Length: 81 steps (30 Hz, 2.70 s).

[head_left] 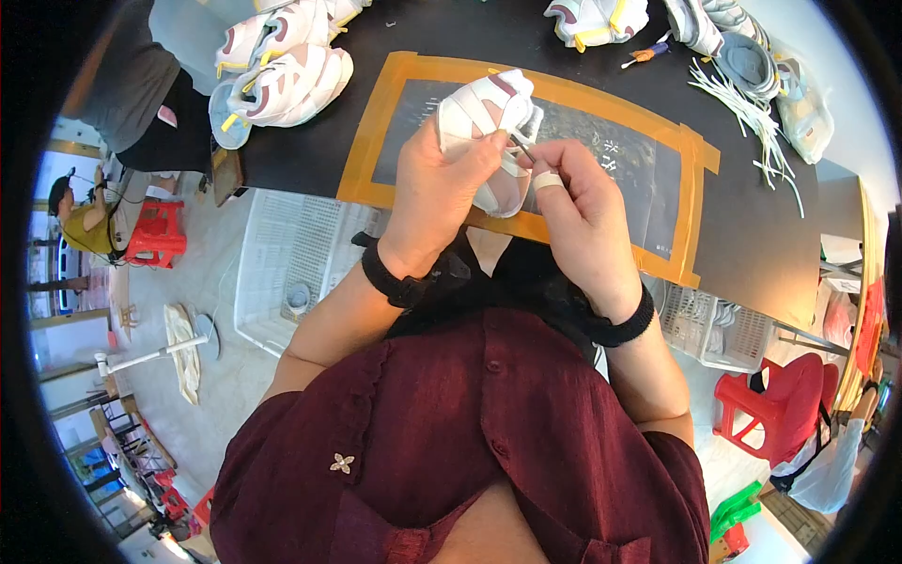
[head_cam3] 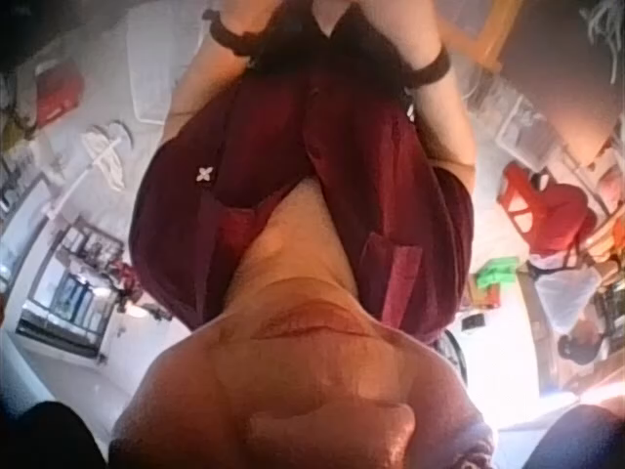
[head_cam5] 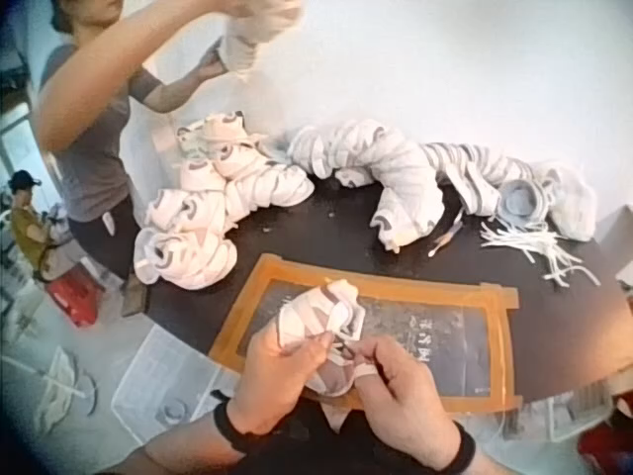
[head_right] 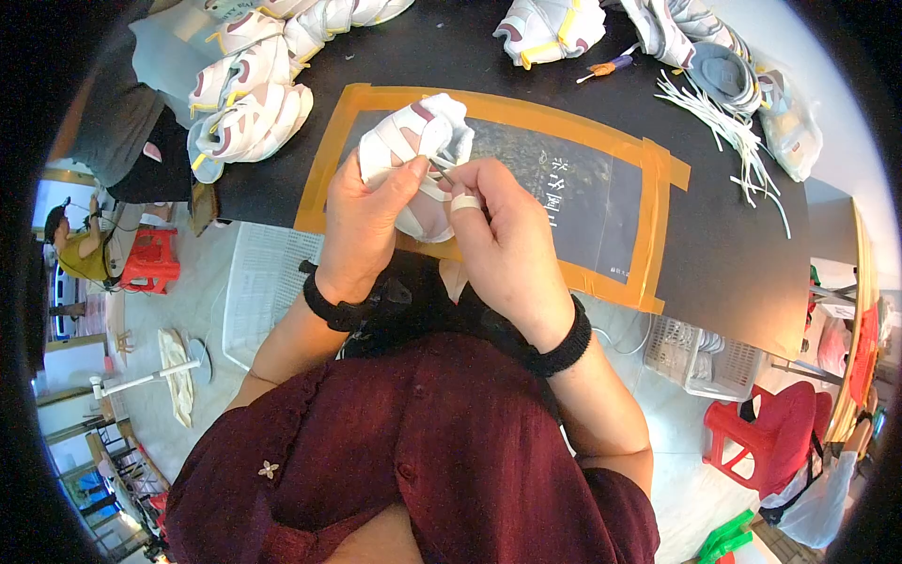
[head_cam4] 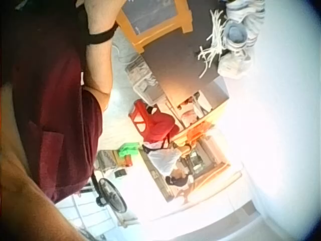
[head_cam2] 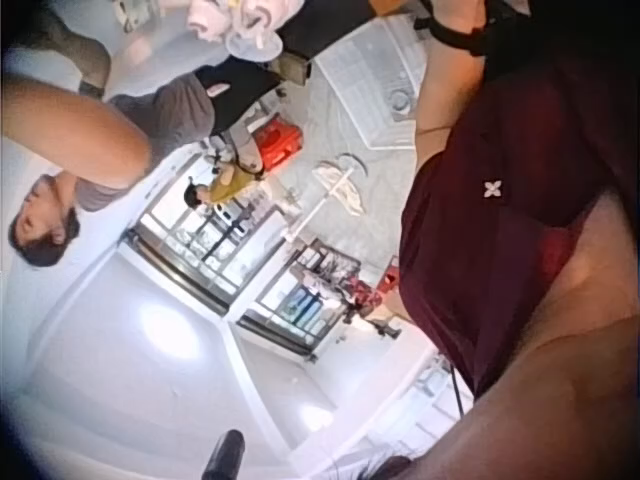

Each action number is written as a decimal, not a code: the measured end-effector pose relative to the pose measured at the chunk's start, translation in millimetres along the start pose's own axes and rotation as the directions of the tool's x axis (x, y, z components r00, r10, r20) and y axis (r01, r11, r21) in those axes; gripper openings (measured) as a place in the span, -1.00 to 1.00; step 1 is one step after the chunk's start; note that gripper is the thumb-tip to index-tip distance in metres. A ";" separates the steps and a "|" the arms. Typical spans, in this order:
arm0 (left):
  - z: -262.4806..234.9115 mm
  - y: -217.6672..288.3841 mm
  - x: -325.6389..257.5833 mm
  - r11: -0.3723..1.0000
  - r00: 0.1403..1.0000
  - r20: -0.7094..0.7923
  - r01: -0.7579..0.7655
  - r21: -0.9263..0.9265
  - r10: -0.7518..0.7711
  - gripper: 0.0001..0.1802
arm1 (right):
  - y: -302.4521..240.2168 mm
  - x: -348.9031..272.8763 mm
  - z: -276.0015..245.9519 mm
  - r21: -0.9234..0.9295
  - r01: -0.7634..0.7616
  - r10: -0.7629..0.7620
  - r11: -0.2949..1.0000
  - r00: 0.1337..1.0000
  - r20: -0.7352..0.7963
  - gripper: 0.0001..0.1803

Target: Lacing and threading shoestrings into athletic shoes in a factory finishing area.

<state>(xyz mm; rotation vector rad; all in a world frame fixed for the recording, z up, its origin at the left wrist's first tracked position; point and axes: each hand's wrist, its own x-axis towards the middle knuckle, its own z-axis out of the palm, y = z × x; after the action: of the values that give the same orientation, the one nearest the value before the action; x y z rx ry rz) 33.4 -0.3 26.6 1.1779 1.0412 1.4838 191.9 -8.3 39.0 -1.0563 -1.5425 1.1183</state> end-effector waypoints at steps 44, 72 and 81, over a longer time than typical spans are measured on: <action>-16.6 -20.0 9.7 0.978 0.999 -0.034 0.036 0.205 -0.030 -0.68 | -4.5 70.9 9.6 -0.634 0.186 0.077 0.750 0.928 0.364 -0.91; -37.8 -20.0 18.5 0.846 0.930 0.246 0.353 -0.399 -0.272 -0.57 | 20.2 63.7 -9.8 -0.209 -0.077 0.128 0.975 0.962 0.241 -0.82; -40.6 -19.8 18.0 0.835 0.926 0.263 0.361 -0.415 -0.270 -0.58 | 19.0 65.2 -12.1 -0.068 -0.153 0.163 0.986 0.969 0.186 -0.77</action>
<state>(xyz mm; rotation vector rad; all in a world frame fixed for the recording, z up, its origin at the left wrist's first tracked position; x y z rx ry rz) -5.0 18.7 3.6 0.7485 0.6604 1.2293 192.8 60.5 34.9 -1.1515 -1.6687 1.3268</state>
